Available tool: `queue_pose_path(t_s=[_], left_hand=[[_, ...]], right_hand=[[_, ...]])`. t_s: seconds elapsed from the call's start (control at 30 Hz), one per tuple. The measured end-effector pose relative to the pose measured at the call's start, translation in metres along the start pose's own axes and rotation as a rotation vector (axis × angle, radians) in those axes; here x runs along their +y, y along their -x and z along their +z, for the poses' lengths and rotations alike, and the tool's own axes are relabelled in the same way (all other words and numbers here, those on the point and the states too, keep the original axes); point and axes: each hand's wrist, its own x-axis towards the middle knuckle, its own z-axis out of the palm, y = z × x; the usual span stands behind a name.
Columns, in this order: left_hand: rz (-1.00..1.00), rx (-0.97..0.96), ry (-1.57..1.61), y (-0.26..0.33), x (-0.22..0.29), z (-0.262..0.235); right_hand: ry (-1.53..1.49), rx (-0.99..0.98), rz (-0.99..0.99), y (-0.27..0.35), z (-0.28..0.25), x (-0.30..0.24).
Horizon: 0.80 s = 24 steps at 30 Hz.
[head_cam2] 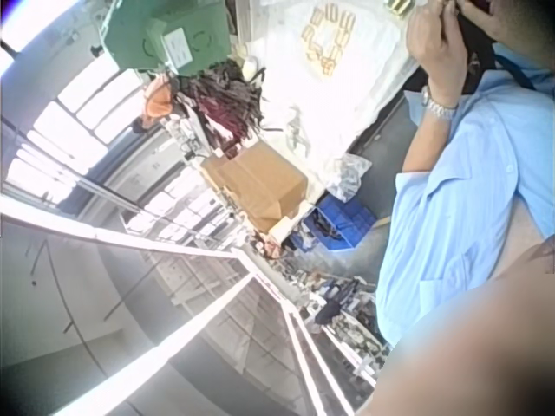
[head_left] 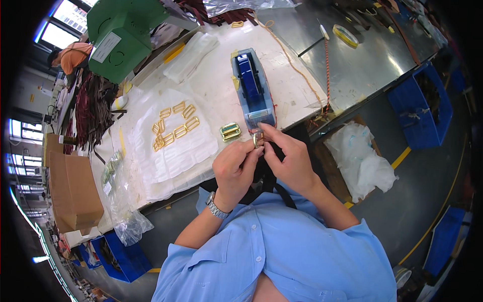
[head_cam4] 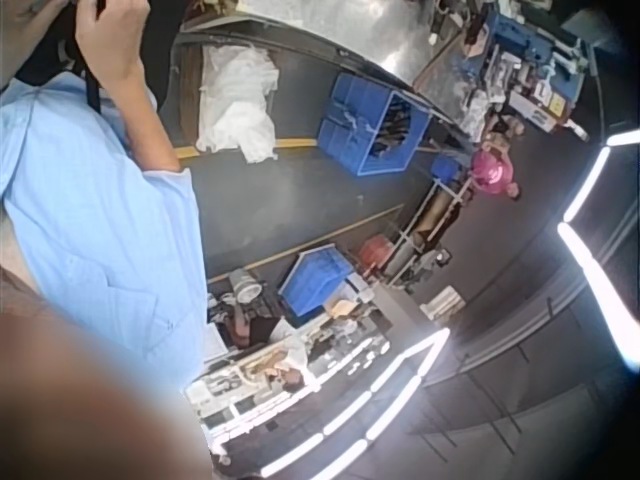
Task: Applying small pieces of tape to metal buckles at a workstation.
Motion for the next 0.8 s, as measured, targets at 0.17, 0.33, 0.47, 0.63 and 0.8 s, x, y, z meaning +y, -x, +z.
queue_pose_path(t_s=[0.17, 0.33, 0.47, 0.63, 0.8], left_hand=[[-0.032, 0.042, 0.086, -0.0036, 0.0011, 0.0053], [-0.028, 0.046, 0.076, -0.0022, 0.0046, 0.0047], [-0.031, 0.040, 0.071, -0.0006, 0.0065, 0.0034], [-0.097, 0.048, 0.133, -0.0004, 0.0081, 0.0033], [-0.143, 0.022, 0.178, -0.0031, 0.0080, -0.0003]], right_hand=[[0.001, 0.021, -0.013, 0.0021, 0.0018, -0.0044], [-0.177, 0.109, 0.048, 0.0035, 0.0048, -0.0086], [-0.156, 0.024, 0.029, 0.0016, -0.0004, -0.0040], [-0.184, 0.023, 0.072, 0.0033, -0.0009, -0.0029], [-0.157, 0.034, -0.009, 0.0068, 0.0009, -0.0014]])
